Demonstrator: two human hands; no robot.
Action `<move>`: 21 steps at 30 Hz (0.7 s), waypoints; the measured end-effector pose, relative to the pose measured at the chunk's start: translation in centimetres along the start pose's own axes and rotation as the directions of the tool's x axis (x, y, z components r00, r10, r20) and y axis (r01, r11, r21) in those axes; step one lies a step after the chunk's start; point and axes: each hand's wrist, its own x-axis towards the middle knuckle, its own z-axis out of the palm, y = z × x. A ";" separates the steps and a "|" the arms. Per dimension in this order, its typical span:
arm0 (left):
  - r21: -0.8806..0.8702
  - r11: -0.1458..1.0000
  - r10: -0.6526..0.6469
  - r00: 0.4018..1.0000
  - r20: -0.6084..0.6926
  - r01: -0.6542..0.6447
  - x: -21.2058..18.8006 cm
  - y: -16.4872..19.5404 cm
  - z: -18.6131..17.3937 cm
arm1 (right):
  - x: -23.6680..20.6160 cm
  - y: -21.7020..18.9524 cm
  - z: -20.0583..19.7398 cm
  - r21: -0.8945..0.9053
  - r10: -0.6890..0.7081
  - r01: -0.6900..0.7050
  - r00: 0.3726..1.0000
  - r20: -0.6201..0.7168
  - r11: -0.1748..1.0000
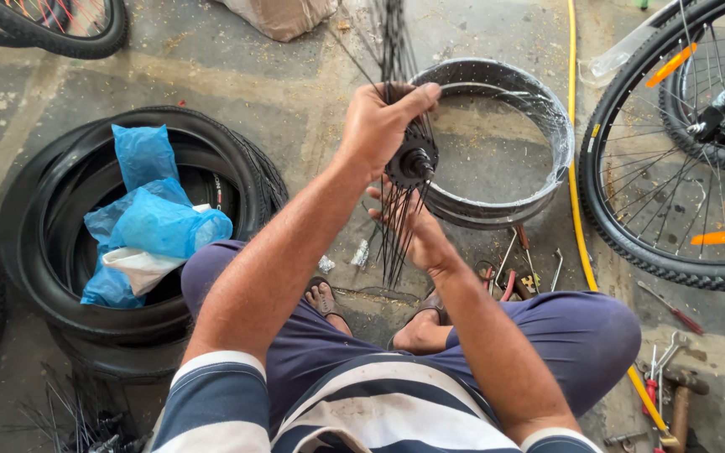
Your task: The person sits on the floor of a bicycle workshop and laces a bicycle wheel. They thread spokes through the hub, unwrap plastic wrapping from a wheel rim, and insert spoke nipples into the rim by hand.
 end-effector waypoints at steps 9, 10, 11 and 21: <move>-0.129 0.990 -0.055 0.997 -0.051 0.048 -0.3 0.2 -1.1 | 2.6 -1.3 -0.2 -0.050 -0.072 0.074 0.997 0.040 0.996; -0.122 0.990 -0.080 0.994 -0.070 0.071 -0.1 0.1 -1.1 | 2.7 -1.8 0.1 -0.009 -0.050 0.050 0.998 0.049 0.999; -0.086 0.993 -0.084 0.992 -0.098 0.075 0.2 0.2 -1.2 | 2.7 -2.2 0.6 0.027 0.000 -0.001 0.998 0.056 1.000; -0.097 0.995 -0.006 0.983 -0.182 -0.012 4.8 0.7 -6.3 | -1.8 -4.3 2.5 0.052 0.404 -0.405 0.914 0.031 0.913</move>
